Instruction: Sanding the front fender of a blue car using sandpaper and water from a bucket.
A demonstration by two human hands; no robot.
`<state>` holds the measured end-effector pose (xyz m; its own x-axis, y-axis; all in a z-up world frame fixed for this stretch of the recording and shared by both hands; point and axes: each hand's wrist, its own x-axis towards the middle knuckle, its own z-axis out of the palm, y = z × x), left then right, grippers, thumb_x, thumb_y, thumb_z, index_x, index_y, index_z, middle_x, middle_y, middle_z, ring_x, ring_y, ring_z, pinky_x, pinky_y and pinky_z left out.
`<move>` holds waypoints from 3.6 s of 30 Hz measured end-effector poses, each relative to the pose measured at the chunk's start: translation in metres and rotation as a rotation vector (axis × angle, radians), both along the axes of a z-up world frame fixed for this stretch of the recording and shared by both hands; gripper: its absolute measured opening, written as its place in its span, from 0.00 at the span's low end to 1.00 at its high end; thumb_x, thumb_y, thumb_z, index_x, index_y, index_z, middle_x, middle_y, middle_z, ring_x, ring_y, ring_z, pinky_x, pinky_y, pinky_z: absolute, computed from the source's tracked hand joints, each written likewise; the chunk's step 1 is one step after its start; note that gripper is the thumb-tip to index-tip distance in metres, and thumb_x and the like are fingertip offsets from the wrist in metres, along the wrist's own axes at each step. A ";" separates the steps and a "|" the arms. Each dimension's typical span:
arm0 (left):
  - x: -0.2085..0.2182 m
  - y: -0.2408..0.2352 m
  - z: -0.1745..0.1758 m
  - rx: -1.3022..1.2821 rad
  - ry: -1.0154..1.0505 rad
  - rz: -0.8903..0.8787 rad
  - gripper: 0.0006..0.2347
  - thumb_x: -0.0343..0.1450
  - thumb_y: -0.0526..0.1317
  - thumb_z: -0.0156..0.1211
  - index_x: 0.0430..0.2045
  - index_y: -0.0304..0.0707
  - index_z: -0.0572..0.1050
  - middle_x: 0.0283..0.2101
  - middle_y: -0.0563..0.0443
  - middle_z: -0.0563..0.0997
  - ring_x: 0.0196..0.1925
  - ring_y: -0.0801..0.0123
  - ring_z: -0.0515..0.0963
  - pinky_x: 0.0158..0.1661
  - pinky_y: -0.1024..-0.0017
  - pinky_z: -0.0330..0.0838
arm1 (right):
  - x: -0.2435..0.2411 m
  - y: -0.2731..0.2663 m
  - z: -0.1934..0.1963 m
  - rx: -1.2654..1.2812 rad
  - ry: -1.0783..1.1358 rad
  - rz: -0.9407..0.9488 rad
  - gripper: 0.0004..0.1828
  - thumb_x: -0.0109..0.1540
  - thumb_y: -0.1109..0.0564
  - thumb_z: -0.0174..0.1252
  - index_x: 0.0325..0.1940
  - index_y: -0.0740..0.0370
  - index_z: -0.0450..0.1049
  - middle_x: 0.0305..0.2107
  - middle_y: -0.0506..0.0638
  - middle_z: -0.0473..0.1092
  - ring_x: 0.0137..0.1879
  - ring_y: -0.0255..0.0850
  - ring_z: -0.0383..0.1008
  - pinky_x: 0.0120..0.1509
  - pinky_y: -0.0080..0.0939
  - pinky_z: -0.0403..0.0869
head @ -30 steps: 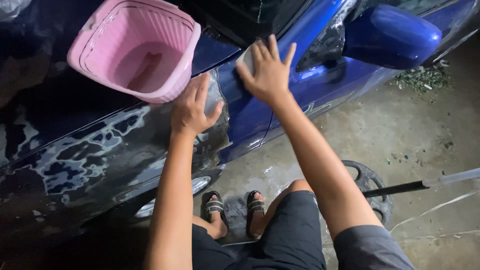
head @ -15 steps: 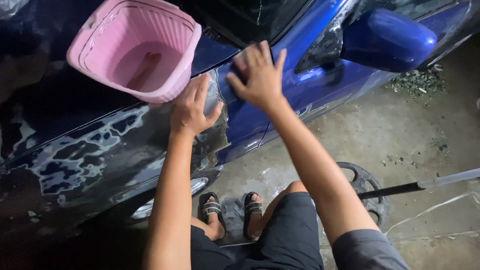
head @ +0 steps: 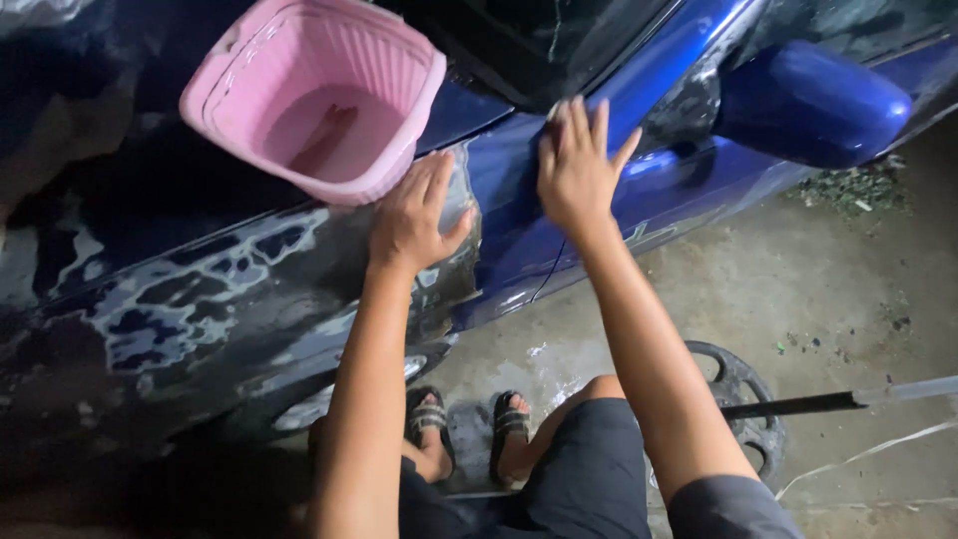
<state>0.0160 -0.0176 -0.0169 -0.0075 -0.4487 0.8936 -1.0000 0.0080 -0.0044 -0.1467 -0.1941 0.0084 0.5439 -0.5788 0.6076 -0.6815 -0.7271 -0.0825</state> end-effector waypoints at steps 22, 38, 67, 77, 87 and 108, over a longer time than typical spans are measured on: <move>0.005 -0.001 -0.010 0.054 0.047 -0.061 0.37 0.71 0.64 0.48 0.65 0.28 0.68 0.58 0.35 0.77 0.61 0.50 0.78 0.61 0.61 0.71 | 0.031 0.095 -0.083 -0.141 -0.047 0.361 0.37 0.68 0.43 0.42 0.81 0.57 0.51 0.75 0.56 0.52 0.82 0.53 0.45 0.79 0.75 0.33; 0.005 0.003 -0.004 0.022 0.127 -0.139 0.34 0.68 0.59 0.56 0.64 0.32 0.70 0.58 0.42 0.78 0.61 0.56 0.79 0.61 0.66 0.71 | 0.003 0.074 -0.091 -0.164 0.055 0.371 0.41 0.66 0.38 0.46 0.81 0.52 0.50 0.77 0.50 0.50 0.82 0.47 0.47 0.77 0.77 0.31; 0.002 0.006 -0.002 0.129 0.087 -0.148 0.33 0.72 0.59 0.51 0.65 0.28 0.68 0.58 0.35 0.76 0.61 0.46 0.76 0.62 0.57 0.69 | -0.039 0.023 -0.077 0.060 -0.155 0.059 0.37 0.73 0.48 0.47 0.83 0.60 0.46 0.78 0.57 0.44 0.83 0.50 0.40 0.80 0.66 0.35; 0.004 0.007 -0.007 0.114 0.141 -0.215 0.33 0.74 0.59 0.49 0.66 0.28 0.68 0.58 0.35 0.77 0.61 0.47 0.76 0.62 0.59 0.69 | -0.033 0.046 -0.076 -0.186 -0.108 0.071 0.37 0.67 0.45 0.56 0.78 0.61 0.59 0.72 0.59 0.59 0.79 0.49 0.55 0.78 0.65 0.43; -0.011 0.021 0.018 0.140 0.238 -0.267 0.30 0.76 0.54 0.49 0.66 0.25 0.64 0.60 0.32 0.76 0.61 0.43 0.77 0.62 0.56 0.70 | -0.006 0.056 -0.053 -0.111 -0.071 -0.028 0.33 0.69 0.49 0.54 0.72 0.73 0.58 0.66 0.73 0.60 0.72 0.67 0.62 0.73 0.66 0.61; 0.000 0.009 0.006 0.058 0.233 -0.318 0.35 0.73 0.61 0.49 0.65 0.24 0.67 0.57 0.35 0.79 0.59 0.47 0.80 0.59 0.58 0.73 | 0.003 0.043 -0.066 -0.359 0.252 -0.323 0.30 0.72 0.50 0.46 0.71 0.78 0.59 0.64 0.77 0.61 0.72 0.66 0.62 0.73 0.59 0.64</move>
<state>0.0163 -0.0086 -0.0111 0.0458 -0.5065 0.8610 -0.9217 0.3109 0.2319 -0.1436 -0.1513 -0.0572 0.5272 -0.5207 0.6715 -0.8414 -0.4302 0.3270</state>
